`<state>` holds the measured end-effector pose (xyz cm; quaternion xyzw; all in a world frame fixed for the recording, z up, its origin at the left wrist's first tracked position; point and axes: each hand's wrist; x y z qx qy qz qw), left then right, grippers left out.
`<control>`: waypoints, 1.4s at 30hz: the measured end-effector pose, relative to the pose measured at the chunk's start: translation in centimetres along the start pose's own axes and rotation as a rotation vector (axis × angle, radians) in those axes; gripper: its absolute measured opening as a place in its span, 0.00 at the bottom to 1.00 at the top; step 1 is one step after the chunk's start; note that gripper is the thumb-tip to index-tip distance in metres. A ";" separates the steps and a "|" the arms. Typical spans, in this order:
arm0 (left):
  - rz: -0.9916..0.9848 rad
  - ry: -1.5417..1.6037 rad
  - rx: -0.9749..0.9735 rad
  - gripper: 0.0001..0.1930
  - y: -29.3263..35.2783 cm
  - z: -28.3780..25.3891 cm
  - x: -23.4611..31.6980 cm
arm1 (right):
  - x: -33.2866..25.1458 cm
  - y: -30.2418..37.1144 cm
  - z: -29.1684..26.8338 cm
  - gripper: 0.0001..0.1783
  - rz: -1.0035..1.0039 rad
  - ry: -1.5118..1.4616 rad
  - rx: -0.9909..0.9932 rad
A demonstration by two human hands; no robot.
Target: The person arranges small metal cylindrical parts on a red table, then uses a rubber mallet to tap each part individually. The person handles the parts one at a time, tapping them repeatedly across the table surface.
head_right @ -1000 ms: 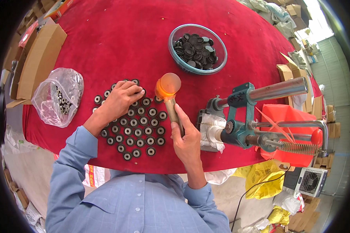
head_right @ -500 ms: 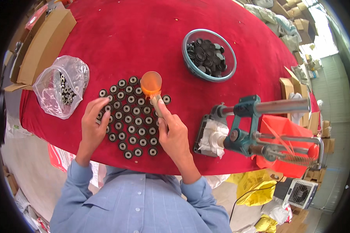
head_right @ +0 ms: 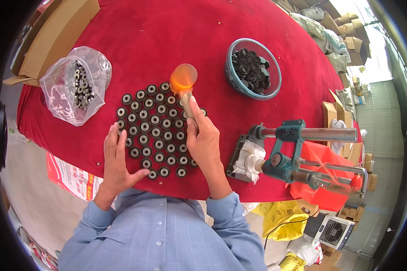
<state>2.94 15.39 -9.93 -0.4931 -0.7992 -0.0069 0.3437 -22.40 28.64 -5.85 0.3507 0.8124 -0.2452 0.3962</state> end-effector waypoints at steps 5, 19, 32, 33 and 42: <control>-0.037 -0.007 -0.104 0.65 2.1 1.2 1.8 | -1.2 0.0 -0.8 0.33 0.154 -0.048 -0.053; 0.010 -0.139 -0.217 0.60 1.6 1.4 2.1 | -1.5 -1.5 0.6 0.30 0.008 -0.004 -0.100; 0.033 -0.148 -0.204 0.60 1.4 1.4 2.3 | 0.9 1.9 -1.3 0.30 -0.109 0.100 -0.033; 0.028 -0.145 -0.209 0.60 1.5 1.4 2.2 | 0.6 1.8 -1.8 0.30 -0.067 0.104 -0.053; 0.027 -0.131 -0.200 0.58 1.7 1.6 1.9 | -1.5 5.9 -2.3 0.32 -0.152 -0.024 0.017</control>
Point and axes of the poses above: each hand's wrist, its own y-axis away from the middle knuckle, its own z-axis out of the palm, x = y × z, and after that the axes turned 4 degrees about x, right-handed
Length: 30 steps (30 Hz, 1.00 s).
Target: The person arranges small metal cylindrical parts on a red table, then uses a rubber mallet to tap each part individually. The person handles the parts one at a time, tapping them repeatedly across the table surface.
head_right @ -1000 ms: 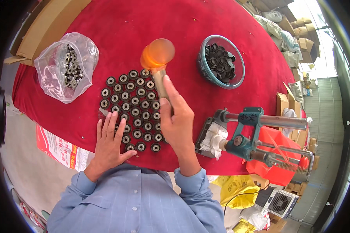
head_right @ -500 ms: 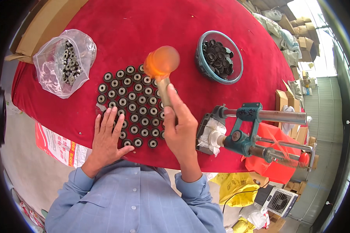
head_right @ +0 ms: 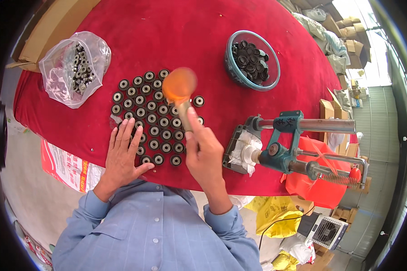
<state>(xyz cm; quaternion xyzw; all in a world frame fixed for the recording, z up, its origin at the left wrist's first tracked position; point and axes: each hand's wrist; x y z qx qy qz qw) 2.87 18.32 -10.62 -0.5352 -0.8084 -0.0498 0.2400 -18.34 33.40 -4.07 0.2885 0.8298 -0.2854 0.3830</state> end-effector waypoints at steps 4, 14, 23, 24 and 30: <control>-0.001 0.012 -0.005 0.59 -0.3 -0.2 0.3 | 1.4 0.7 0.7 0.34 0.104 0.059 -0.052; 0.005 -0.020 0.027 0.61 0.2 0.2 0.1 | -0.6 3.1 -2.4 0.32 0.093 -0.002 -0.004; 0.007 -0.012 0.022 0.59 0.2 0.3 0.1 | -1.1 4.0 -3.1 0.30 0.257 -0.030 -0.022; 0.008 -0.017 0.026 0.59 0.2 0.3 0.0 | -1.9 4.3 -3.6 0.29 0.281 -0.051 -0.001; 0.022 -0.036 0.041 0.58 0.3 0.7 0.0 | 0.1 6.4 -2.6 0.35 0.031 0.165 -0.072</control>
Point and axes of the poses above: each hand's wrist, its own y-axis away from the middle knuckle, its own z-axis out of the palm, x = y × z, and after that the axes turned 4 degrees about x, right-handed
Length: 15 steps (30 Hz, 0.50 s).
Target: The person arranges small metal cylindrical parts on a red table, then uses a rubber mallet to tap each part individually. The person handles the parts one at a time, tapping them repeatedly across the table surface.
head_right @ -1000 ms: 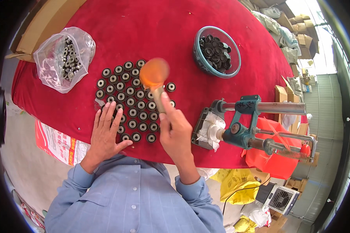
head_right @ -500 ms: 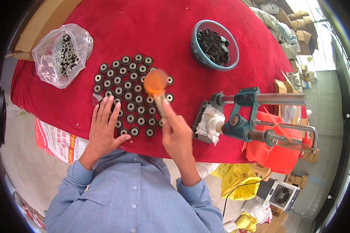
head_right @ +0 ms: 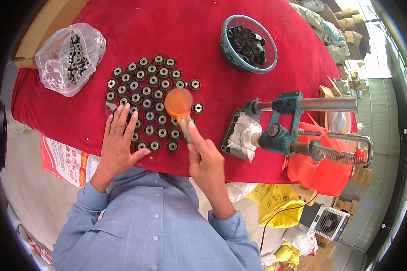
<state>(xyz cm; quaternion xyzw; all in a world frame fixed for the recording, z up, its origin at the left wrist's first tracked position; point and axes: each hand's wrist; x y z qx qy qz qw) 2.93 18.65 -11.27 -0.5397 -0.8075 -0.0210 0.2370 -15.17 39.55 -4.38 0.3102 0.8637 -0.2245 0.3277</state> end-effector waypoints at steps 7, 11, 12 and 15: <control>0.001 0.012 0.005 0.58 -0.1 -0.1 0.0 | -0.2 0.7 -0.9 0.34 0.235 -0.143 0.011; -0.009 -0.006 0.002 0.58 0.1 0.0 0.0 | -1.2 2.9 -2.7 0.30 0.175 -0.234 0.071; -0.008 -0.003 0.002 0.58 0.0 0.0 0.0 | -1.3 3.4 -3.1 0.30 0.143 -0.229 0.087; -0.003 -0.004 -0.002 0.58 0.0 0.1 0.1 | -0.2 3.6 -1.1 0.35 0.079 -0.088 0.036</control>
Point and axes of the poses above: each hand's wrist, its own y-axis away from the middle knuckle, its own z-axis out of the palm, x = y × z, and after that the axes turned 4 degrees about x, right-handed
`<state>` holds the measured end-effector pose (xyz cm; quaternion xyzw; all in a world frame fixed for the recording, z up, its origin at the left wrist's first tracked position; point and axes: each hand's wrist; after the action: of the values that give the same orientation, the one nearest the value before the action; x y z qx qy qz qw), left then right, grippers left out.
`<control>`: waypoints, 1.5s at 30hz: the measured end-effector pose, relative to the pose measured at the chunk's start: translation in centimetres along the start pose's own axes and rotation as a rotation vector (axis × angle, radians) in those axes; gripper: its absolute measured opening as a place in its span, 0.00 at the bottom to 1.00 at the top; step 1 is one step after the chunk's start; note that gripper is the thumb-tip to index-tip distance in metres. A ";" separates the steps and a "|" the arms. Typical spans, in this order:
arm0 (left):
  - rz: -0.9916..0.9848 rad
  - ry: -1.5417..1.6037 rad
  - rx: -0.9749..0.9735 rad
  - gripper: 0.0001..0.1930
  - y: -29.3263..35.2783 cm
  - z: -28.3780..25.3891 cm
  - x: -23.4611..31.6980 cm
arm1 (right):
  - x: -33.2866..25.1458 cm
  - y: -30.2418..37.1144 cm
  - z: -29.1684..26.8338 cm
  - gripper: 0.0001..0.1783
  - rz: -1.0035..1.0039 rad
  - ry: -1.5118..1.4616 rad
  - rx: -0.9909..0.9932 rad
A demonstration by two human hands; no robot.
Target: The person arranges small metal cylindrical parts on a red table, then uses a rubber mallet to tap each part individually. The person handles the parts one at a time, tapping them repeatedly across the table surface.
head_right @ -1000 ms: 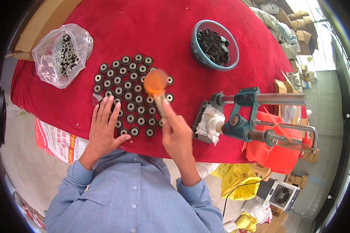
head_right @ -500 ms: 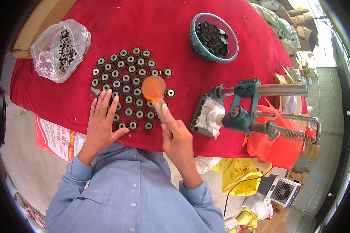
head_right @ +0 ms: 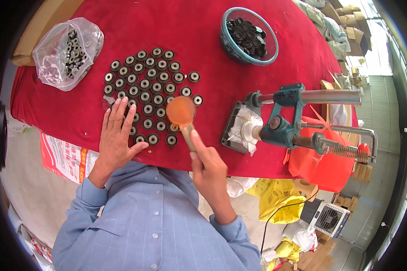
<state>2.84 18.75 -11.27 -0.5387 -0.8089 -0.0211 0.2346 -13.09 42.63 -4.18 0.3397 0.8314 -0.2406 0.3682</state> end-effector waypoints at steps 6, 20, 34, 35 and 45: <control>0.008 -0.005 0.022 0.57 0.0 0.0 -0.1 | 0.8 0.5 0.0 0.34 0.169 -0.030 -0.032; 0.024 -0.029 0.063 0.56 0.0 0.3 -0.2 | 0.8 3.3 -0.9 0.34 0.175 0.015 -0.017; 0.004 0.005 0.064 0.57 0.2 0.6 -0.5 | 0.0 6.8 -1.0 0.37 0.160 0.024 -0.091; 0.002 0.008 0.068 0.57 0.3 0.5 -0.6 | -0.1 6.8 -1.1 0.37 0.174 -0.004 -0.088; 0.016 0.077 0.151 0.40 0.2 0.6 -1.2 | -3.8 6.0 0.1 0.37 -0.068 0.027 -0.148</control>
<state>3.16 17.99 -12.27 -0.5247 -0.7942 0.0212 0.3057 -6.71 45.01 -2.15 0.2863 0.8629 -0.1863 0.3725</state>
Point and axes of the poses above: each hand's wrist, its own y-axis away from the middle knuckle, its own z-axis out of the palm, x = y × z, and after that the axes turned 4 degrees about x, right-handed
